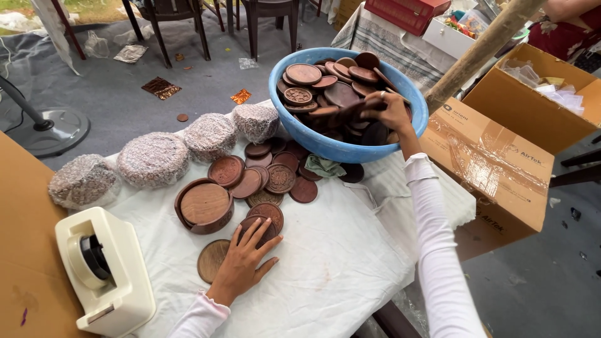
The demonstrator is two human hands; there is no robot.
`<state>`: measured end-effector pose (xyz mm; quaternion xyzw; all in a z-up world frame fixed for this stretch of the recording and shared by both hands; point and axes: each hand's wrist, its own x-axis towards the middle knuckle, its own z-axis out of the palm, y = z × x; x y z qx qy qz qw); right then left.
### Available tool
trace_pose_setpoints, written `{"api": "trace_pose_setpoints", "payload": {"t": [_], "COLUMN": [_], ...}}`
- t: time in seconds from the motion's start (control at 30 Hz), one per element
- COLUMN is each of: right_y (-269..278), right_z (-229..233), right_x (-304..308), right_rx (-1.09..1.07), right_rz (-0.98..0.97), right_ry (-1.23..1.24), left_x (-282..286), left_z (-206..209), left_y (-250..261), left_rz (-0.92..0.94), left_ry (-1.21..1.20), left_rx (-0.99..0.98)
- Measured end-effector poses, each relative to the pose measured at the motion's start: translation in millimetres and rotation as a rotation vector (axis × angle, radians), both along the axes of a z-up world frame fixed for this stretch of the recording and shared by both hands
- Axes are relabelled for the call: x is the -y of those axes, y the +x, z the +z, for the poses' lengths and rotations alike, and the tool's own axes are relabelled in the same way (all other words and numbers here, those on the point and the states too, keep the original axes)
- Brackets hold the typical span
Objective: Sorting wooden coasters from a plastic basin and stacking them into wooden bowls at a packing station.
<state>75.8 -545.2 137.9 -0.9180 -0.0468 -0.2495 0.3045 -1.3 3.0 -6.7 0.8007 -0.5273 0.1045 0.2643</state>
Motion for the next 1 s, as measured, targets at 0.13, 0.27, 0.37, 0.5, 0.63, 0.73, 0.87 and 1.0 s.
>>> {"api": "trace_pose_setpoints", "payload": {"t": [0.13,0.27,0.37,0.5,0.63,0.73,0.87,1.0], "right_y": [10,6,3,2,31,5,-2,5], "right_z": [-16,-7,-2,2,-52,3,26,33], "right_x": [31,19,14,15,88,-3,-66,-112], "right_rx": [0.165,0.166,0.137,0.097,0.529,0.646,0.231,-0.409], "right_rz": [0.017,-0.041,-0.097,-0.468,-0.746,-0.752,-0.296,0.247], "right_ry": [0.345,0.717,0.83,0.824,0.047,-0.457,-0.291,-0.287], "left_x": [1,1,1,1,1,1,1,0], "left_z": [-1,-1,-2,-2,-2,-3,-1,3], "left_y": [0,0,0,1,1,1,0,-1], "left_rz": [-0.002,-0.003,0.0,0.0,0.001,0.002,0.004,0.001], "left_ry": [0.004,0.009,0.013,0.012,0.007,0.006,0.006,-0.002], "left_rx": [-0.006,-0.009,-0.009,0.0,0.005,0.014,0.015,0.006]}}
